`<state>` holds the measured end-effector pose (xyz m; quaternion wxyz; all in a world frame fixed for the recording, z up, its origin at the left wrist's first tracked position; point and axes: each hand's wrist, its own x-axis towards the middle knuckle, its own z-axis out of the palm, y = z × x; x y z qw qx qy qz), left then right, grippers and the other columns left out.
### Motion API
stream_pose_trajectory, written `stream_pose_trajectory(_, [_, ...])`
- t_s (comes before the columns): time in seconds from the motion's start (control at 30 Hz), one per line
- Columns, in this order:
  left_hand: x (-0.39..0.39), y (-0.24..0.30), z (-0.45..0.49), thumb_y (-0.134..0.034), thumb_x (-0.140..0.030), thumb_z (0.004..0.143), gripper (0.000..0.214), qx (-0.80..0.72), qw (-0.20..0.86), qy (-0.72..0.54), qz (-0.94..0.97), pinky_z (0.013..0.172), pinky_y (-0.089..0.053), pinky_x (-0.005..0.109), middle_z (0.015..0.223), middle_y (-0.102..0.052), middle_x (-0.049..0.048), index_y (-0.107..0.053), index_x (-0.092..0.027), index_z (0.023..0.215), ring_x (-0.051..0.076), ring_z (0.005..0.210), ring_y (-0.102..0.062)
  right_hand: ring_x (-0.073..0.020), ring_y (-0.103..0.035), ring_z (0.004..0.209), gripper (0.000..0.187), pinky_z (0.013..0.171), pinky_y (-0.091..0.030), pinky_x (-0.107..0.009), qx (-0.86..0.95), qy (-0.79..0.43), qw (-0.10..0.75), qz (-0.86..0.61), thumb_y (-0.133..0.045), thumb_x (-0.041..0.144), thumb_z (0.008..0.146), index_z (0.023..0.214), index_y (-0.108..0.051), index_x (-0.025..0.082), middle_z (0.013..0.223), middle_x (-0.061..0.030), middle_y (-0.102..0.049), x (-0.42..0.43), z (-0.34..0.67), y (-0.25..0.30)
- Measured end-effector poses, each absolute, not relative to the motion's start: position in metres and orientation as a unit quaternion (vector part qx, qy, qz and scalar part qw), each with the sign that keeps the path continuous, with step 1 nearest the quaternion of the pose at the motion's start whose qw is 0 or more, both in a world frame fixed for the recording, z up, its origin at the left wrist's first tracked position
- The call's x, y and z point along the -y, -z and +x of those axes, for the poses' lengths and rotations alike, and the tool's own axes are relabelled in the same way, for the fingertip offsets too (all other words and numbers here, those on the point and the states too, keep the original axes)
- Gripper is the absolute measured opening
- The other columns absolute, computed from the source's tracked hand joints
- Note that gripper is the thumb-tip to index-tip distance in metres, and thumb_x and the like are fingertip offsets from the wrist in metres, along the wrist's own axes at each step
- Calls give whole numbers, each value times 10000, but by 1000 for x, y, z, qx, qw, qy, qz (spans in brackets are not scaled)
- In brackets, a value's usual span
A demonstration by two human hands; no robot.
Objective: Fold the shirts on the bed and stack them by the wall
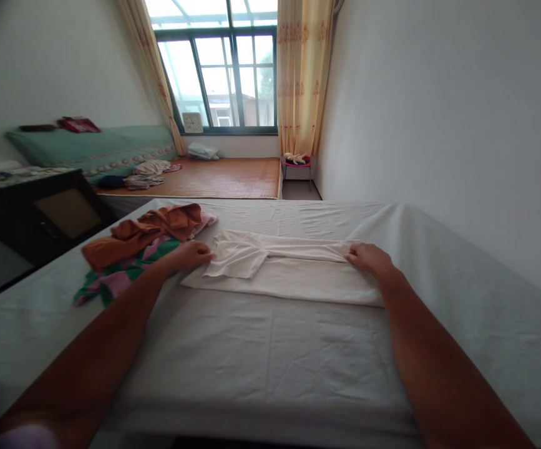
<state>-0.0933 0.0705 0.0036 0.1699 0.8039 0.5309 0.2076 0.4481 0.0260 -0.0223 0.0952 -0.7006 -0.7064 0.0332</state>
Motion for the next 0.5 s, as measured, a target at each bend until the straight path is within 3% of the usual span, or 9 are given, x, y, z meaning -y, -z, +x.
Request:
stream_pose_trajectory(0.13, [-69, 6, -83, -528, -533, 802, 377, -617, 30, -162, 769, 668, -415, 287, 751, -690, 85, -684, -196, 739, 224, 725, -627, -190, -583, 620, 274, 557, -337, -281, 704, -6, 104, -703, -553, 432, 793, 632, -627, 222, 677, -55, -661, -24, 447, 26])
stream_pose_trajectory(0.37, [-55, 2, -53, -646, -545, 731, 638, -627, 7, -131, 768, 849, -443, 349, 1088, -665, 128, -554, -180, 1246, 298, 1025, -605, -212, -617, 738, 194, 654, -417, -299, 707, 29, 96, -700, -531, 351, 834, 797, -679, 232, 829, -71, -701, -25, 433, 16])
stream_pose_trajectory(0.5, [-43, -5, -35, -583, -397, 827, 384, -498, -28, -172, 850, 992, -385, 392, 1250, -586, 102, -642, -231, 1169, 292, 1178, -509, -236, -601, 974, 245, 876, -449, -340, 785, 27, 148, -601, -501, 329, 880, 999, -692, 233, 1033, -88, -700, -26, 406, 17])
